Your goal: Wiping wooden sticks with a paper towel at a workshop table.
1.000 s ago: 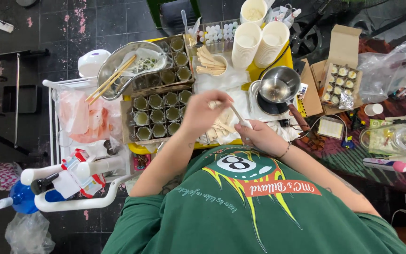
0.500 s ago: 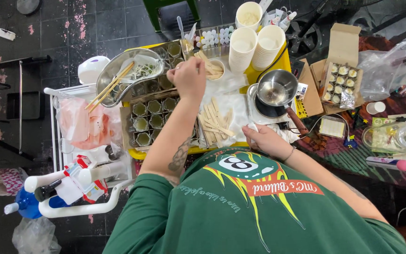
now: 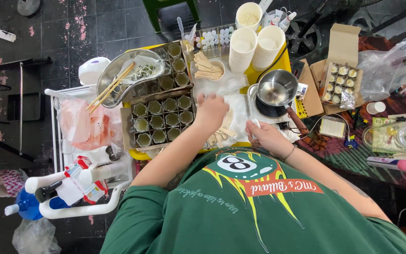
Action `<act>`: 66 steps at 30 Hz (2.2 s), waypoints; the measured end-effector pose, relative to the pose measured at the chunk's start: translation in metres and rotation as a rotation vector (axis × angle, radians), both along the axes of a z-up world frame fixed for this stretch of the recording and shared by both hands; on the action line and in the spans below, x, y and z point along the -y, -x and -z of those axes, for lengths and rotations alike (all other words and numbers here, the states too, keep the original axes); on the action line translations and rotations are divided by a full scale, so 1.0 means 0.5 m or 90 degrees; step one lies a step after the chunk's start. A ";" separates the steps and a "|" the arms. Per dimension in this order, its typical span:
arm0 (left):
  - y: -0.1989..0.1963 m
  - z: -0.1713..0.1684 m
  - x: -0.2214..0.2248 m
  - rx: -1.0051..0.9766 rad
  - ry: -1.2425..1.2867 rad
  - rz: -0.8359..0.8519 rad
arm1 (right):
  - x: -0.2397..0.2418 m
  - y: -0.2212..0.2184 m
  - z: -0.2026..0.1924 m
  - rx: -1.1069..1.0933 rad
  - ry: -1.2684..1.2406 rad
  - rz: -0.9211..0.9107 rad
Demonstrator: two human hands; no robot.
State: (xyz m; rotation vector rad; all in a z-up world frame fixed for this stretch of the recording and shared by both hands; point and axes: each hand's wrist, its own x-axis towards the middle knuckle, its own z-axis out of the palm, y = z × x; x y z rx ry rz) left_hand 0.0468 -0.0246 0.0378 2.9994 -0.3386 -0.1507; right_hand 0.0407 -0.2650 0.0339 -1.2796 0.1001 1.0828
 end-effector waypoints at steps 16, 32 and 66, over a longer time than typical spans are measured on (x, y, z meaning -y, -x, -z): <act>0.081 0.056 -0.078 0.098 0.073 0.069 | -0.020 0.001 0.002 0.015 -0.023 0.012; 0.090 0.024 -0.075 -0.029 0.234 -0.064 | -0.039 0.004 0.007 -0.032 -0.020 0.084; 0.153 0.017 0.016 -0.687 1.174 -0.238 | -0.089 -0.023 -0.104 -0.092 -0.511 0.261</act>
